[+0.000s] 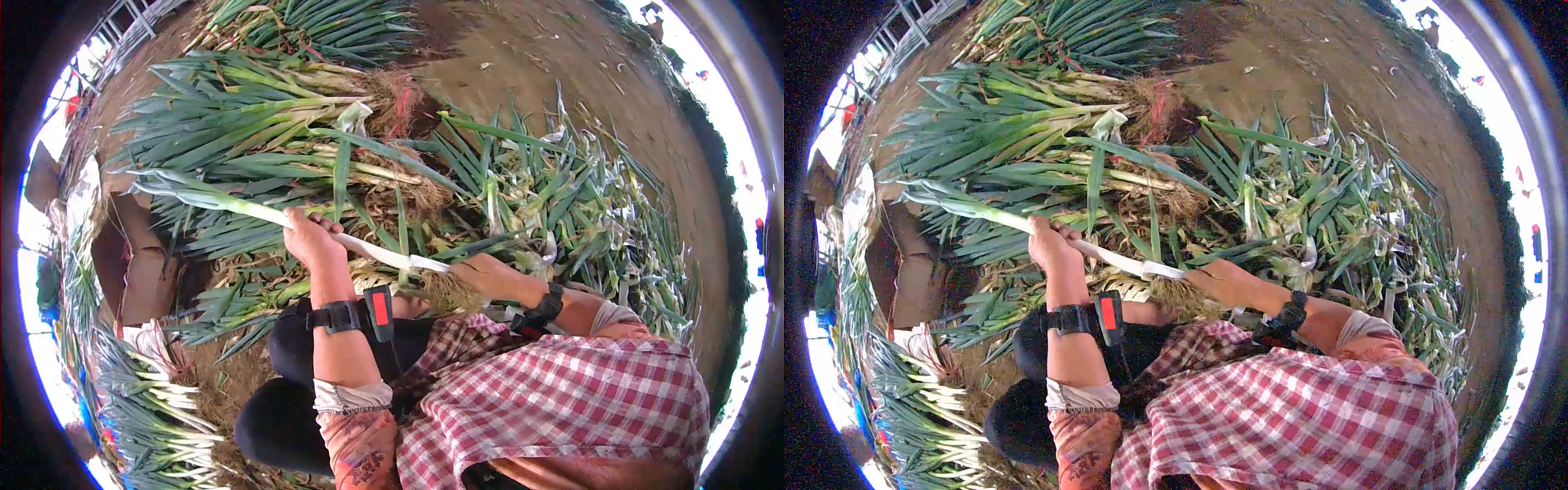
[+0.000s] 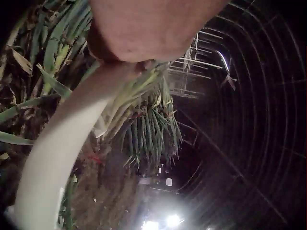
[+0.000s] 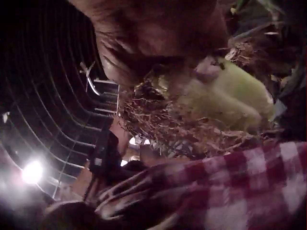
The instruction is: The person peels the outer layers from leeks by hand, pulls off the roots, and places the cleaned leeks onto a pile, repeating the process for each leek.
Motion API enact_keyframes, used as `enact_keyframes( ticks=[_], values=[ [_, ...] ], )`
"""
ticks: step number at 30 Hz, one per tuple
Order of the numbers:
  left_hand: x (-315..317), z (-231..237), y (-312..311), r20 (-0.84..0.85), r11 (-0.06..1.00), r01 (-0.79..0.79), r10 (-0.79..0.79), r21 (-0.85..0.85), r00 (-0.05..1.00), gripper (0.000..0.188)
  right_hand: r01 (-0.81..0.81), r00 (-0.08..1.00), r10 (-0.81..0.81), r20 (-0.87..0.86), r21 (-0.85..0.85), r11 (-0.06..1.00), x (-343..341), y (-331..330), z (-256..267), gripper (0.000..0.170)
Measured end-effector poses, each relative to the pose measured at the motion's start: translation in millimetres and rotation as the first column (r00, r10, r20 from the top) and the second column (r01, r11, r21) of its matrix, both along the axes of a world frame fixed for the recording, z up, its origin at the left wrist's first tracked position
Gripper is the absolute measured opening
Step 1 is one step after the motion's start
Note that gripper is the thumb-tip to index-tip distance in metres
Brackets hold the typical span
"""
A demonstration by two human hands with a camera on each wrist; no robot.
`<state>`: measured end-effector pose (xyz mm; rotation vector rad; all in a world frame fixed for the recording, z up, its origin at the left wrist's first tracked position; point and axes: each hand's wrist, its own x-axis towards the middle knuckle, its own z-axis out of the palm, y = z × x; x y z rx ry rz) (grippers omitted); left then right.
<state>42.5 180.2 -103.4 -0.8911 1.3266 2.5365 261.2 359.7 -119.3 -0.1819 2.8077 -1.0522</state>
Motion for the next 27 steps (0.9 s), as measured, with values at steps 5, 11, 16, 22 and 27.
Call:
enact_keyframes(
  ticks=[5, 11, 16, 22, 27],
  values=[
    [-34.9, 8.2, -55.9, -0.166, 0.968, -0.180, 0.151, -0.174, 0.974, 0.019, -0.176, 0.848, -0.104, 0.519, 0.461, 0.870, 149.3, 111.8, -58.2, 0.036],
    [-2.6, 60.4, -36.6, -0.490, 0.994, -0.093, 0.107, 0.053, 0.865, 0.014, 0.127, 0.650, -0.593, 0.475, 0.702, 0.701, 185.4, 125.8, -75.2, 0.046],
    [-14.1, 110.7, -67.4, -0.752, 0.877, -0.359, -0.003, -0.318, 0.659, 0.014, -0.096, 0.840, -0.213, 0.499, 0.523, 0.847, 108.9, 77.3, -76.2, 0.045],
    [-2.5, 179.1, -218.3, -0.768, 0.724, -0.495, -0.074, -0.480, 0.636, 0.020, 0.074, 0.900, -0.317, 0.299, 0.611, 0.788, 77.1, 56.7, -76.3, 0.031],
    [29.9, 188.2, -478.1, -0.707, 0.564, -0.658, 0.175, -0.498, 0.685, 0.026, -0.006, 0.940, -0.204, 0.273, 0.611, 0.791, 98.2, 89.2, -122.8, 0.037]
  ],
)
